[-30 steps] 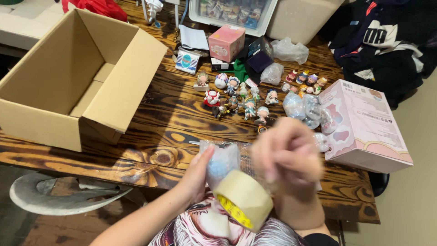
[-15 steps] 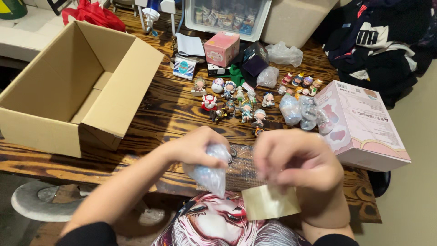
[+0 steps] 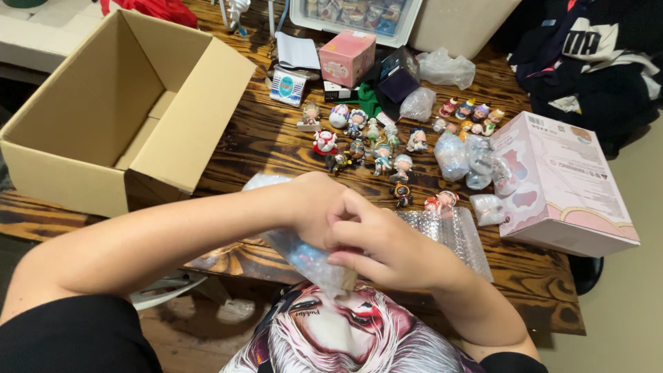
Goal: The person wraps small figurines in bubble wrap and secures them with packing tape. They use scissors to cut the bubble wrap and tape, then place the wrapped items on the table.
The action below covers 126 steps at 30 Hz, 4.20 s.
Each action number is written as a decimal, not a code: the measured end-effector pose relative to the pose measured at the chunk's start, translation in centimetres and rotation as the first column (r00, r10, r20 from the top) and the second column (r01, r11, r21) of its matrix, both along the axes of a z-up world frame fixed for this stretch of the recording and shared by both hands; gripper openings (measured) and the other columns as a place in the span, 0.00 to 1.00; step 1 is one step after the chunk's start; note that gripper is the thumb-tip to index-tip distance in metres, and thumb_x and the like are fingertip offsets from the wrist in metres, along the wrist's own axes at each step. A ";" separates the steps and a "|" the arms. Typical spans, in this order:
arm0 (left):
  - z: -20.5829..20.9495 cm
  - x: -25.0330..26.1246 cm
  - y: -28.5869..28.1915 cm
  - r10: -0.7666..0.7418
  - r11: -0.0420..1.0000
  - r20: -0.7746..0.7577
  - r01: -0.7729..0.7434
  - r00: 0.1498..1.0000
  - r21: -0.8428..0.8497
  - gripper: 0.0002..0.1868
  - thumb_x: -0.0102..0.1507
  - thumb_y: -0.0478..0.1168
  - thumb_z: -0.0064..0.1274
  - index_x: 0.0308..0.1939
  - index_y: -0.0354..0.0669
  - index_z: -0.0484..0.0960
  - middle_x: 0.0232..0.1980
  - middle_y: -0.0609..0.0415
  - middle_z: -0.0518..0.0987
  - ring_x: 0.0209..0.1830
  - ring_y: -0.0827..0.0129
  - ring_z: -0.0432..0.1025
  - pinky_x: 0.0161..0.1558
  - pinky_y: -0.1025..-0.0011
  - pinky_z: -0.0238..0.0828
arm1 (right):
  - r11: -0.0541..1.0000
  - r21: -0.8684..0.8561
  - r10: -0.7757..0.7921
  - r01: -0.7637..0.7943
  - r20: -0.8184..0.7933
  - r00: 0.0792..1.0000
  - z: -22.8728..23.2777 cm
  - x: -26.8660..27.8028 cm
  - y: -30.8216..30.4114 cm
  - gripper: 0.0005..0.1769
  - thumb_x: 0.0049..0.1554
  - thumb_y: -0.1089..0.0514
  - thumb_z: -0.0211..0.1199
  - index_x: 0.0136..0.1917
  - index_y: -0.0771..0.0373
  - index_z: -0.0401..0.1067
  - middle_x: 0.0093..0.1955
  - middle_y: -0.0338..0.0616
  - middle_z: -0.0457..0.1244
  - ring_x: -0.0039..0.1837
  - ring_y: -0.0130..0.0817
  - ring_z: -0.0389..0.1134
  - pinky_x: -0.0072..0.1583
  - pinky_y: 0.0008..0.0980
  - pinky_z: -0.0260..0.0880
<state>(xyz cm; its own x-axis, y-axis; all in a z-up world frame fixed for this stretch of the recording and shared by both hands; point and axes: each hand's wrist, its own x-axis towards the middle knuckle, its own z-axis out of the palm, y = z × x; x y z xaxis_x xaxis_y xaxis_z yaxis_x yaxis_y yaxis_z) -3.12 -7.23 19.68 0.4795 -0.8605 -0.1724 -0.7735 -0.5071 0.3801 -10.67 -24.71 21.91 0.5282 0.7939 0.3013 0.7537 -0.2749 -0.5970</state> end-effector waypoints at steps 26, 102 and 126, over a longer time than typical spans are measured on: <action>-4.0 2.4 1.8 0.102 0.992 -0.156 -0.089 0.983 0.084 0.19 0.60 0.52 0.45 0.51 0.54 0.82 0.48 0.42 0.83 0.49 0.42 0.76 0.48 0.50 0.72 | 0.964 0.026 -0.260 0.265 0.305 0.916 -2.9 0.8 2.1 0.22 0.53 0.52 0.73 0.50 0.65 0.65 0.53 0.53 0.57 0.46 0.51 0.67 0.45 0.41 0.70; -16.4 -8.4 8.2 -0.293 0.260 -0.677 -0.625 0.675 -0.736 0.31 0.53 0.59 0.68 0.47 0.36 0.89 0.67 0.45 0.70 0.68 0.61 0.65 0.73 0.55 0.57 | 0.991 -0.127 -0.073 0.035 -0.310 0.948 -15.1 4.0 -0.5 0.20 0.53 0.46 0.69 0.34 0.65 0.72 0.31 0.50 0.64 0.35 0.45 0.66 0.40 0.40 0.65; -29.1 0.6 9.1 0.430 0.667 0.446 0.057 0.785 -0.743 0.29 0.56 0.54 0.71 0.53 0.42 0.79 0.61 0.52 0.81 0.62 0.61 0.73 0.61 0.59 0.62 | 0.918 0.018 -0.060 0.397 -0.981 0.183 -34.9 17.2 5.6 0.25 0.64 0.49 0.63 0.71 0.58 0.65 0.54 0.39 0.66 0.49 0.29 0.65 0.41 0.25 0.65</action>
<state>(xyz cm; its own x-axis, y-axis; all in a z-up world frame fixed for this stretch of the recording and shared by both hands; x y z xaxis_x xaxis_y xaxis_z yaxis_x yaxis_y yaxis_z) -2.54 1.83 -9.46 0.4333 -0.4725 0.7675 -0.8708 -0.4391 0.2213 6.55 -19.15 -13.03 0.6828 0.5785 -0.4462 -0.5077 -0.0635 -0.8592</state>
